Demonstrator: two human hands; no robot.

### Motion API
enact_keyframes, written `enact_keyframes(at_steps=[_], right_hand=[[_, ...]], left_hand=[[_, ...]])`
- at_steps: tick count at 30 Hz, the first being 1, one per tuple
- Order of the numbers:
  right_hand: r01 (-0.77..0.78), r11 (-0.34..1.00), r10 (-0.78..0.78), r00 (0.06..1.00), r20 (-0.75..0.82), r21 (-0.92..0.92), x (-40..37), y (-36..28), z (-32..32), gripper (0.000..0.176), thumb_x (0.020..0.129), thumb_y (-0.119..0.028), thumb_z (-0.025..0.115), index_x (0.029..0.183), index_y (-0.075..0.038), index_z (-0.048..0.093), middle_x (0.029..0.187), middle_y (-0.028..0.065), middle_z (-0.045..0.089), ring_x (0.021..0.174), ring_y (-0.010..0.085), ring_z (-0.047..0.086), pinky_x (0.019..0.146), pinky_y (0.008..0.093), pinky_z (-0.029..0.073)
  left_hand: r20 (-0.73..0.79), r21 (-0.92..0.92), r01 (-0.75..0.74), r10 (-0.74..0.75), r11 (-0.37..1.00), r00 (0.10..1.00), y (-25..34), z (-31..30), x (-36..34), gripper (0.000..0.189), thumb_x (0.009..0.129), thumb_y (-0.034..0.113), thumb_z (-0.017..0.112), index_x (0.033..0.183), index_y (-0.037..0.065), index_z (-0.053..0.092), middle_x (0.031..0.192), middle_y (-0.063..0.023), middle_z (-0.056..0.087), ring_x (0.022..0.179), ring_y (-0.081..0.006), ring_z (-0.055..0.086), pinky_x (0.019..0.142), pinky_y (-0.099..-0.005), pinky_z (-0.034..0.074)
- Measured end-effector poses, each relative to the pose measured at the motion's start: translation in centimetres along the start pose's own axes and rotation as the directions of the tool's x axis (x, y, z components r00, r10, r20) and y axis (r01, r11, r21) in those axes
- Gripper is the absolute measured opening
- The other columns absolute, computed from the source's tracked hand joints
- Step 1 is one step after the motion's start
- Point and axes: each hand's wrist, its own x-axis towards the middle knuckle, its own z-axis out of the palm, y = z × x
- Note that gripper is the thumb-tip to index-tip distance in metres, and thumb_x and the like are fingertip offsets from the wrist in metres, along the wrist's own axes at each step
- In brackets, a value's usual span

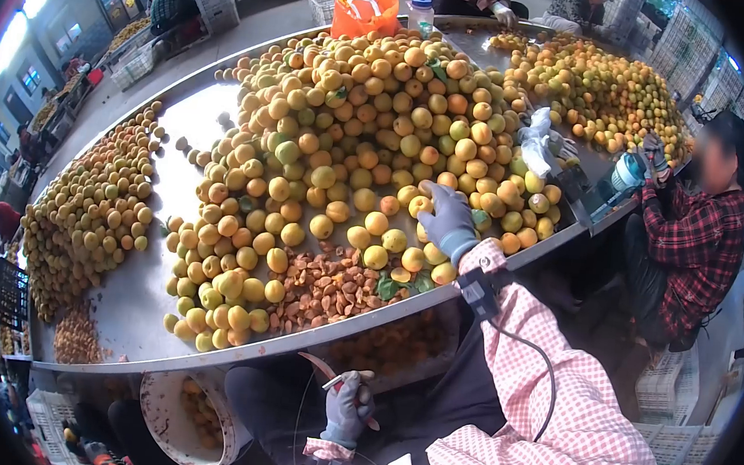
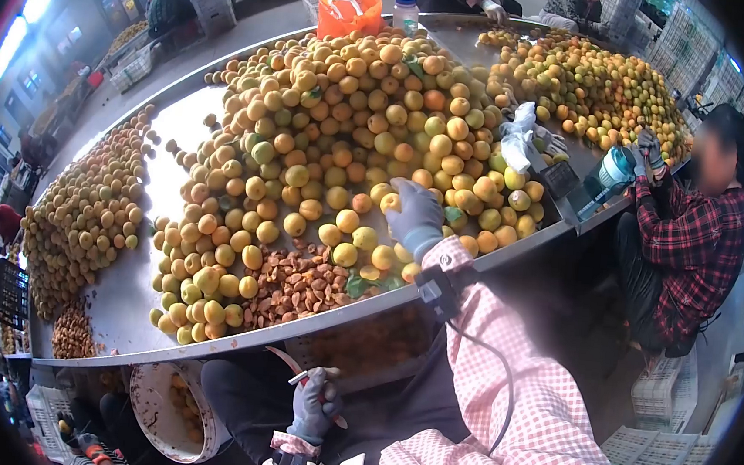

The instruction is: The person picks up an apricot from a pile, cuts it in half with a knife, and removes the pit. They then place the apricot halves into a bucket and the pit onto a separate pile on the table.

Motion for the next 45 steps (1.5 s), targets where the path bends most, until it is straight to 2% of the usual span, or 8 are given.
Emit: enact_keyframes(at_steps=[7,14,21,25,27,35,38,45], right_hand=[[0.298,0.951,-0.294,0.954,0.052,-0.085,0.1,1.3,0.5,0.049,0.071,-0.028,0.074,0.111,-0.009,0.054,0.108,0.0132,0.060,0.097,0.0336,0.057,0.087,0.0407,0.044],[-0.858,0.223,-0.292,0.393,0.872,0.462,-14.3,-3.4,-4.8,0.046,0.086,-0.027,0.063,0.125,-0.009,0.048,0.092,0.0028,0.058,0.075,0.0083,0.060,0.060,0.0199,0.046],[-0.703,0.262,0.029,0.691,0.722,0.661,-24.3,-7.8,-2.9,0.025,0.083,-0.014,0.073,0.103,-0.005,0.062,0.102,0.0040,0.063,0.087,0.0117,0.061,0.081,0.0263,0.048],[-0.560,0.415,-0.060,0.770,0.636,0.717,-23.4,-6.3,-3.9,0.012,0.083,-0.011,0.072,0.088,-0.005,0.063,0.096,0.0017,0.064,0.087,0.0098,0.059,0.082,0.0254,0.048],[-0.560,0.380,-0.106,0.764,0.637,0.736,-23.3,-5.5,-3.9,0.015,0.084,-0.011,0.071,0.093,-0.006,0.061,0.092,0.0022,0.062,0.081,0.0094,0.060,0.075,0.0239,0.050],[-0.490,0.558,-0.193,0.709,0.679,0.670,-22.4,-5.2,-10.3,0.046,0.073,-0.020,0.083,0.107,-0.009,0.054,0.097,0.0014,0.057,0.092,0.0104,0.056,0.081,0.0243,0.047],[-0.398,0.577,-0.269,0.732,0.626,0.713,-22.8,-6.9,-11.9,0.051,0.069,-0.024,0.086,0.109,-0.009,0.057,0.100,0.0019,0.058,0.098,0.0123,0.056,0.087,0.0264,0.045],[-0.364,0.488,-0.303,0.782,0.545,0.794,-25.6,-8.1,-9.7,0.028,0.081,-0.006,0.073,0.106,-0.003,0.062,0.109,0.0060,0.060,0.098,0.0152,0.059,0.088,0.0277,0.047]], left_hand=[[-0.039,0.202,0.018,-0.011,0.979,0.999,0.8,2.0,-0.1,0.025,0.096,0.028,0.055,0.102,0.006,0.064,0.060,0.0021,0.048,0.043,-0.0063,0.043,0.039,-0.0206,0.037],[-0.127,0.374,-0.122,0.181,0.920,0.975,0.4,0.6,1.1,0.022,0.093,0.026,0.060,0.099,0.006,0.065,0.061,0.0008,0.053,0.049,-0.0077,0.050,0.042,-0.0240,0.040],[0.336,0.940,-0.257,0.490,-0.223,0.805,1.3,2.5,-0.7,0.032,0.075,0.027,0.070,0.101,0.013,0.058,0.085,-0.0112,0.066,0.073,-0.0334,0.064,0.060,-0.0425,0.051],[0.515,0.633,-0.563,0.255,0.532,0.819,-1.0,1.2,-0.8,0.043,0.082,0.037,0.071,0.109,0.008,0.053,0.079,-0.0094,0.061,0.062,-0.0177,0.061,0.055,-0.0338,0.047],[0.341,0.394,0.036,-0.182,0.918,0.922,1.6,4.6,-4.4,0.043,0.087,0.036,0.067,0.114,0.006,0.053,0.078,-0.0047,0.058,0.054,-0.0075,0.049,0.048,-0.0235,0.039],[0.351,0.260,-0.039,-0.057,0.965,0.935,2.7,3.7,-5.5,0.026,0.092,0.025,0.063,0.106,0.003,0.058,0.068,0.0005,0.052,0.049,-0.0056,0.041,0.043,-0.0207,0.032],[0.531,0.627,-0.703,0.475,0.337,0.702,2.7,4.4,-5.6,0.025,0.084,0.018,0.069,0.103,0.006,0.060,0.076,-0.0079,0.063,0.059,-0.0192,0.061,0.053,-0.0333,0.046],[0.607,0.790,-0.447,0.425,-0.421,0.672,2.4,4.6,-6.8,0.027,0.079,0.016,0.065,0.103,0.009,0.056,0.077,-0.0104,0.063,0.065,-0.0319,0.063,0.052,-0.0394,0.047]])
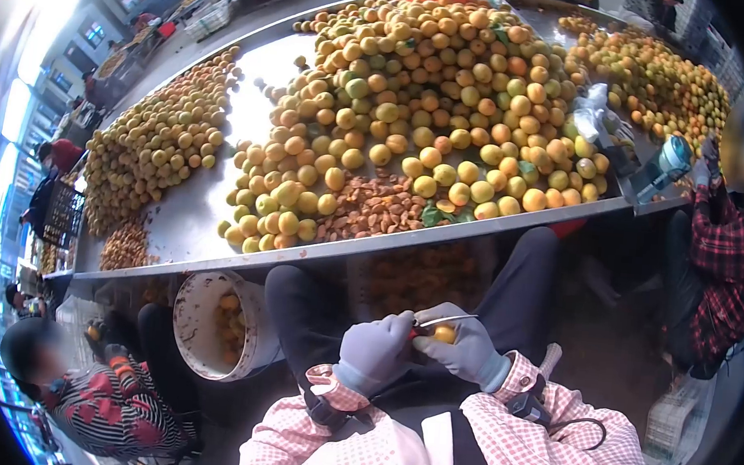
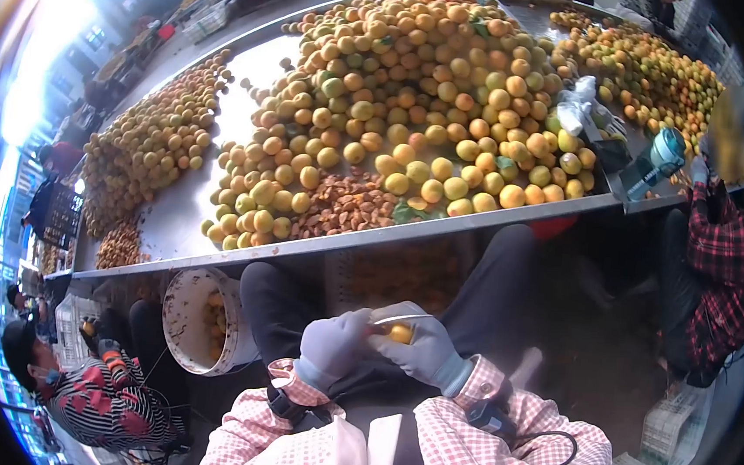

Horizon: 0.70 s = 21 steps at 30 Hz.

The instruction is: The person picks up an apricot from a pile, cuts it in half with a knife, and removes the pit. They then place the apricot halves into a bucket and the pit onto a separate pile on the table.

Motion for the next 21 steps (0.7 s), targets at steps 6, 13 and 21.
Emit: enact_keyframes(at_steps=[6,13,21], right_hand=[[-0.262,0.955,0.265,0.964,-0.003,0.138,0.6,1.4,-0.3,0.030,0.080,-0.007,0.074,0.104,-0.003,0.056,0.103,0.0038,0.057,0.091,0.0111,0.056,0.082,0.0248,0.047],[0.080,0.997,-0.081,0.995,0.062,0.017,0.9,0.0,-1.1,0.047,0.072,-0.017,0.083,0.105,-0.005,0.052,0.109,0.0076,0.053,0.098,0.0165,0.053,0.089,0.0290,0.043],[0.029,0.991,-0.039,0.996,0.075,0.132,0.0,-0.4,-0.3,0.041,0.077,-0.019,0.079,0.108,-0.008,0.054,0.109,0.0066,0.053,0.098,0.0152,0.053,0.091,0.0281,0.041]], left_hand=[[0.099,-0.427,0.101,-0.064,0.898,0.993,-0.2,0.8,-1.4,0.034,0.081,0.019,0.066,0.107,0.006,0.050,0.084,-0.0153,0.063,0.070,-0.0353,0.063,0.058,-0.0424,0.048],[0.182,-0.676,0.214,-0.122,0.705,0.976,-0.1,0.0,-1.2,0.037,0.083,0.017,0.066,0.112,0.005,0.045,0.084,-0.0217,0.062,0.077,-0.0424,0.062,0.063,-0.0415,0.047],[0.090,-0.484,0.125,-0.093,0.866,0.992,0.5,-0.4,-1.8,0.033,0.082,0.012,0.066,0.110,0.006,0.050,0.083,-0.0202,0.063,0.074,-0.0388,0.063,0.060,-0.0430,0.049]])
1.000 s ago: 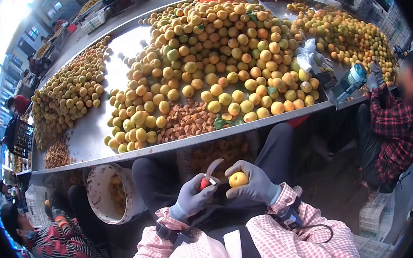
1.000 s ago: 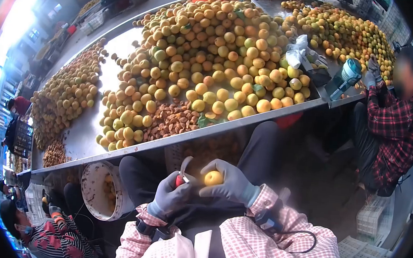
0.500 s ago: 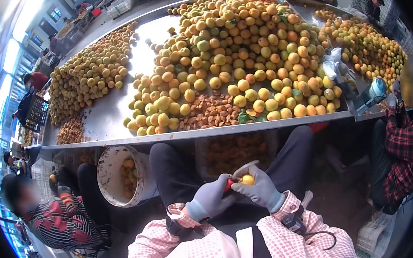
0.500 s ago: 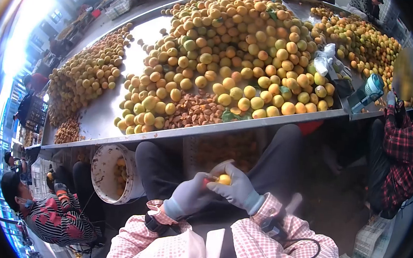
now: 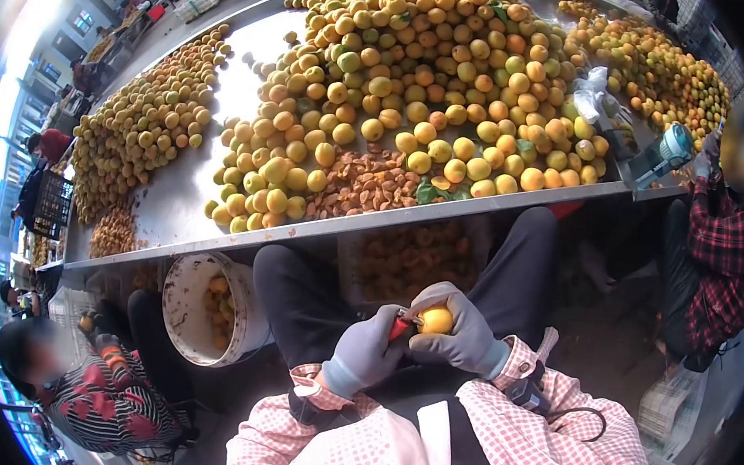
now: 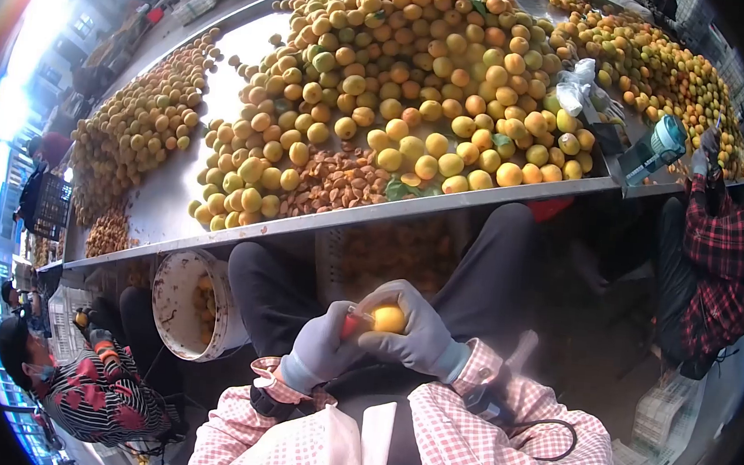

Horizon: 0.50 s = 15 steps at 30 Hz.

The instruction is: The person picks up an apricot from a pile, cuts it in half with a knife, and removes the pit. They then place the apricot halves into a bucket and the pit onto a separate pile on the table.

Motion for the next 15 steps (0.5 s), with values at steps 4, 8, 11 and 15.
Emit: enact_keyframes(at_steps=[4,8,11,15], right_hand=[[0.029,0.999,-0.032,0.997,-0.077,-0.037,-0.8,0.9,0.9,0.043,0.079,-0.020,0.078,0.111,-0.008,0.052,0.109,0.0042,0.053,0.096,0.0124,0.053,0.087,0.0261,0.043],[-0.067,0.958,0.138,0.960,-0.243,0.280,-1.2,0.5,2.8,0.045,0.079,-0.021,0.078,0.112,-0.007,0.050,0.109,0.0028,0.054,0.095,0.0115,0.053,0.083,0.0250,0.045],[-0.074,0.962,0.151,0.946,-0.288,0.262,-0.8,-0.3,3.5,0.042,0.080,-0.022,0.077,0.108,-0.006,0.050,0.109,0.0045,0.054,0.095,0.0119,0.053,0.083,0.0259,0.046],[0.187,0.918,-0.255,0.954,-0.159,-0.351,0.1,-0.3,2.9,0.040,0.080,-0.022,0.076,0.107,-0.006,0.050,0.107,0.0050,0.055,0.092,0.0124,0.055,0.084,0.0274,0.047]], left_hand=[[-0.015,0.155,-0.014,0.017,0.988,1.000,-0.2,0.2,-0.3,0.034,0.080,0.011,0.066,0.110,0.006,0.051,0.086,-0.0181,0.063,0.071,-0.0364,0.063,0.058,-0.0418,0.049],[-0.079,0.253,-0.025,0.046,0.967,0.996,-0.4,1.0,0.0,0.034,0.079,0.009,0.065,0.109,0.006,0.052,0.090,-0.0162,0.063,0.068,-0.0350,0.063,0.056,-0.0411,0.049],[-0.101,0.231,0.022,0.001,0.973,0.995,-1.2,1.9,0.3,0.033,0.079,0.009,0.064,0.110,0.007,0.051,0.089,-0.0160,0.063,0.070,-0.0364,0.063,0.058,-0.0423,0.049],[-0.098,0.085,0.086,-0.078,0.993,0.992,-1.5,2.0,0.1,0.034,0.079,0.010,0.063,0.110,0.009,0.049,0.085,-0.0168,0.063,0.073,-0.0395,0.062,0.060,-0.0448,0.049]])
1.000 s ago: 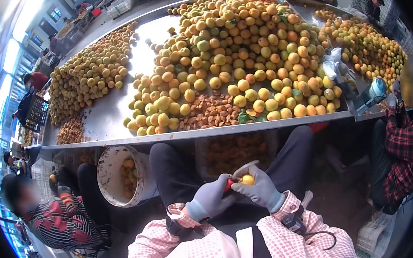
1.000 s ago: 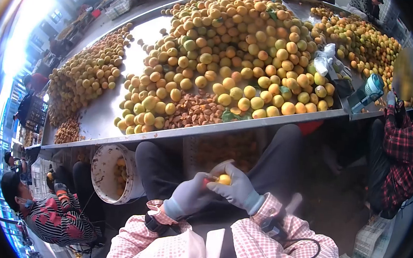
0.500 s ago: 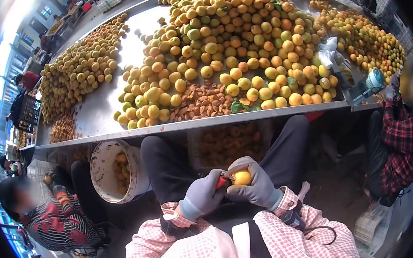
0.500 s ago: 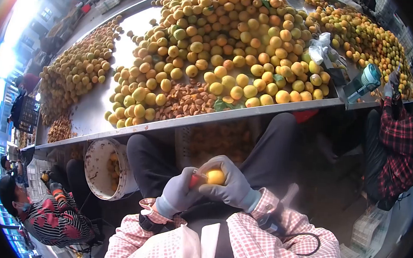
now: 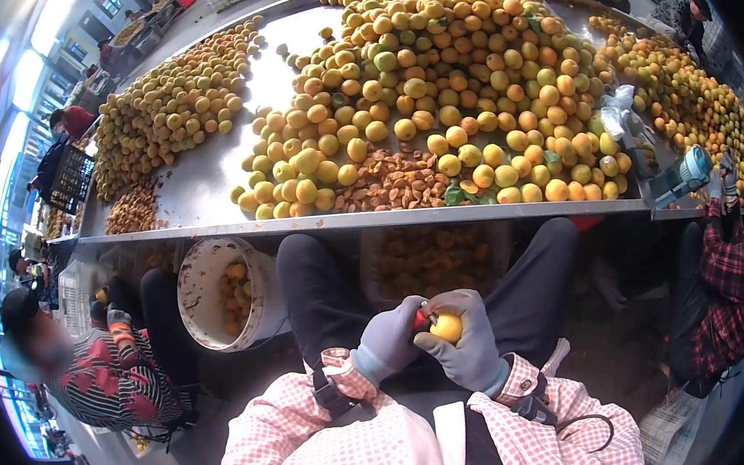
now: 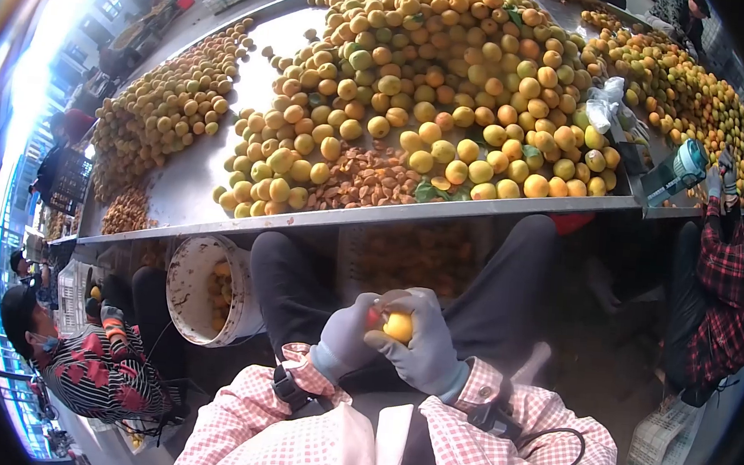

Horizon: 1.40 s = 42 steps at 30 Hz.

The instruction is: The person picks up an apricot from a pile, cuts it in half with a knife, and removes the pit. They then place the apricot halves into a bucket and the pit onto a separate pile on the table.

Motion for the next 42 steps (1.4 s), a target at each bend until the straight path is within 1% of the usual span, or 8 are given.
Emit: enact_keyframes(at_steps=[3,5,9,22,39,40,41,42], right_hand=[[0.267,0.852,-0.272,0.961,0.054,-0.451,0.7,0.5,0.3,0.040,0.081,-0.022,0.076,0.106,-0.005,0.050,0.101,0.0034,0.056,0.090,0.0113,0.054,0.081,0.0261,0.046],[-0.192,0.956,0.241,0.946,-0.215,0.224,0.3,1.4,2.1,0.037,0.082,-0.018,0.075,0.107,-0.006,0.050,0.098,0.0020,0.056,0.090,0.0105,0.054,0.080,0.0258,0.046],[-0.525,0.730,0.596,0.803,-0.032,0.437,0.2,1.5,0.7,0.034,0.083,-0.013,0.073,0.108,-0.007,0.050,0.097,0.0020,0.055,0.088,0.0108,0.054,0.081,0.0258,0.046],[-0.120,0.973,0.079,0.976,0.204,0.197,0.0,1.4,-2.7,0.038,0.082,-0.018,0.075,0.111,-0.008,0.052,0.110,0.0043,0.051,0.101,0.0124,0.052,0.092,0.0271,0.042],[0.216,0.822,-0.202,0.976,0.085,-0.527,0.3,0.2,-1.5,0.039,0.082,-0.029,0.072,0.105,-0.007,0.048,0.099,0.0089,0.057,0.088,0.0229,0.055,0.077,0.0324,0.047],[-0.239,0.971,0.239,0.969,0.063,-0.010,0.0,1.0,-1.4,0.041,0.083,-0.031,0.072,0.107,-0.007,0.048,0.100,0.0063,0.055,0.088,0.0176,0.053,0.078,0.0298,0.046],[-0.630,0.620,0.581,0.769,0.267,0.467,-0.5,1.5,-1.4,0.044,0.084,-0.033,0.071,0.110,-0.006,0.048,0.101,0.0037,0.054,0.088,0.0123,0.052,0.079,0.0271,0.045],[-0.630,0.621,0.581,0.769,0.265,0.466,-0.6,1.6,-1.4,0.044,0.084,-0.033,0.071,0.110,-0.006,0.048,0.101,0.0037,0.054,0.088,0.0123,0.052,0.079,0.0271,0.045]], left_hand=[[-0.021,-0.011,0.021,-0.021,1.000,1.000,-0.3,0.5,0.5,0.034,0.079,0.010,0.063,0.110,0.010,0.049,0.084,-0.0178,0.064,0.074,-0.0402,0.062,0.060,-0.0458,0.049],[-0.049,0.066,0.051,-0.048,0.997,0.998,-0.3,0.7,1.3,0.030,0.081,0.012,0.062,0.108,0.010,0.049,0.085,-0.0185,0.064,0.071,-0.0399,0.062,0.057,-0.0463,0.048],[0.026,0.197,0.045,-0.051,0.979,0.998,-1.2,0.9,1.2,0.059,0.067,0.029,0.082,0.109,0.009,0.046,0.079,-0.0153,0.064,0.071,-0.0374,0.064,0.060,-0.0430,0.051],[0.285,-0.474,0.024,0.128,0.880,0.950,0.9,-3.1,1.2,0.047,0.082,0.022,0.070,0.116,0.005,0.043,0.094,-0.0216,0.059,0.085,-0.0374,0.062,0.072,-0.0379,0.049],[0.186,-0.248,0.119,-0.074,0.961,0.980,1.9,-1.1,-0.7,0.035,0.078,0.005,0.060,0.107,0.003,0.042,0.085,-0.0262,0.059,0.081,-0.0453,0.058,0.066,-0.0461,0.046],[0.190,-0.182,0.176,-0.141,0.967,0.972,1.9,-1.0,-0.7,0.033,0.078,0.004,0.059,0.106,0.003,0.041,0.086,-0.0264,0.059,0.081,-0.0457,0.058,0.067,-0.0463,0.046],[0.195,-0.184,0.180,-0.144,0.966,0.970,1.8,-1.0,-0.9,0.033,0.078,0.004,0.059,0.106,0.003,0.041,0.086,-0.0264,0.059,0.081,-0.0457,0.058,0.067,-0.0463,0.046],[0.219,-0.147,0.201,-0.166,0.969,0.961,1.7,-0.9,-0.6,0.033,0.078,0.004,0.058,0.107,0.002,0.042,0.087,-0.0267,0.059,0.083,-0.0462,0.057,0.067,-0.0459,0.046]])
